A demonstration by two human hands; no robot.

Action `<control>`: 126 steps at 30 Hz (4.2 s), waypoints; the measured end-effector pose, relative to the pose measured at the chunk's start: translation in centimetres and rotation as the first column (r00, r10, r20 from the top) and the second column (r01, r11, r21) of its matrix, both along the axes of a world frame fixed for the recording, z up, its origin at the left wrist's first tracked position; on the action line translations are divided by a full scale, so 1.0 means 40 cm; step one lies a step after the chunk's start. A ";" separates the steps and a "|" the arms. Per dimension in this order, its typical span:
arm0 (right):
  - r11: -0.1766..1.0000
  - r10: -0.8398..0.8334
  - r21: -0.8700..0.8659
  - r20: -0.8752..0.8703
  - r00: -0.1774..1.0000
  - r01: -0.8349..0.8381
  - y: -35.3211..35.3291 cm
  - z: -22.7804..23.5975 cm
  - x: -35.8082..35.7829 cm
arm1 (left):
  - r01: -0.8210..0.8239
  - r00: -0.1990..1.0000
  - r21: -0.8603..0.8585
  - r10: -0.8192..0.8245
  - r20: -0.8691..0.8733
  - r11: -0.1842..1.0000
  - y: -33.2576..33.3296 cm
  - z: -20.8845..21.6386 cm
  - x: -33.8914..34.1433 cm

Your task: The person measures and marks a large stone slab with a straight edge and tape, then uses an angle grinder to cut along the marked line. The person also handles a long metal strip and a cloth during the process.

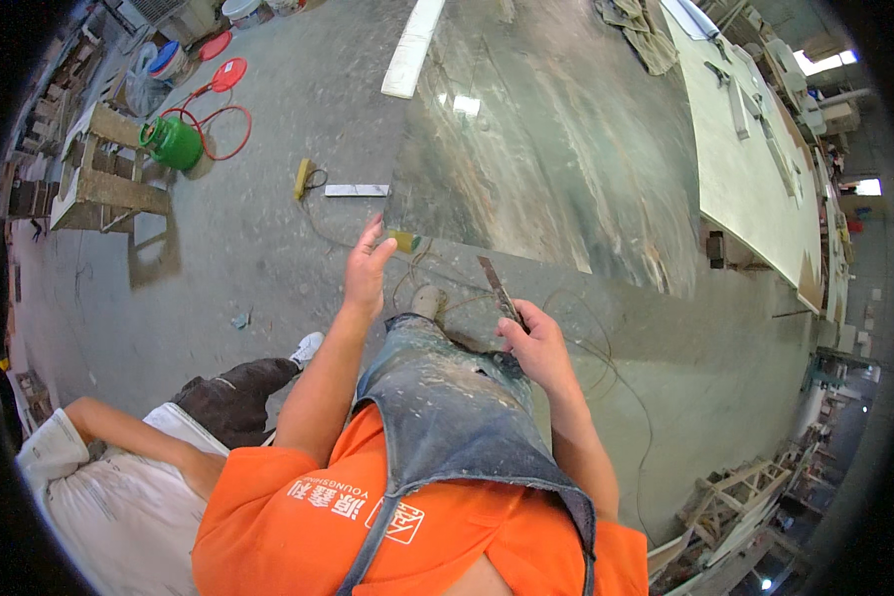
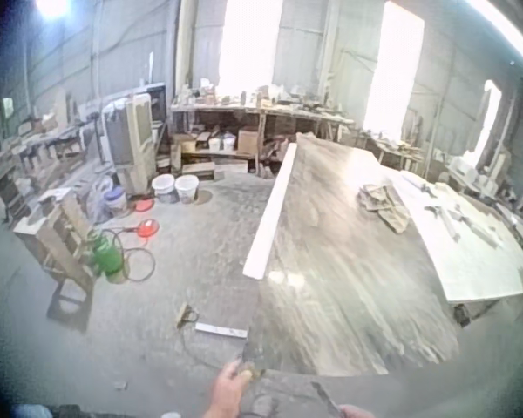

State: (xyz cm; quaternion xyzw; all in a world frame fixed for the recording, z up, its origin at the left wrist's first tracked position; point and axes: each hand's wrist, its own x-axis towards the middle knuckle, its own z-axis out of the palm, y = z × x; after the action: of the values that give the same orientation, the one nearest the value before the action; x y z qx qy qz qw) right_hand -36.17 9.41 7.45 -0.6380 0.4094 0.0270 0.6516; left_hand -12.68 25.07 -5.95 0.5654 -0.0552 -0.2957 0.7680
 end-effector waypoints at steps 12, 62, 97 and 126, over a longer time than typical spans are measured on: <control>0.840 0.369 -0.379 -0.128 0.921 -0.389 -0.063 0.020 0.139 | 0.135 0.991 0.057 -0.134 -0.017 0.989 0.001 -0.027 0.010; 0.027 0.680 -0.658 -0.540 0.496 -0.752 -0.046 0.025 0.463 | 0.079 0.967 0.355 0.016 -0.255 0.931 -0.002 0.086 -0.019; 0.101 0.644 -0.682 -0.510 0.570 -0.724 -0.080 0.070 0.397 | 0.058 0.963 0.332 0.035 -0.268 0.941 -0.012 0.087 -0.024; 0.079 0.621 -0.647 -0.563 0.546 -0.758 -0.066 0.042 0.419 | 0.084 0.971 0.382 0.010 -0.238 0.920 -0.013 0.079 -0.034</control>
State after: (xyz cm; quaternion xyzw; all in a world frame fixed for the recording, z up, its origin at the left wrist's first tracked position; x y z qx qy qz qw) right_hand -19.42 6.78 9.12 -0.9756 0.0578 0.1721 0.1236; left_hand -14.04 24.56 -2.79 0.6665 0.0853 -0.3803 0.6355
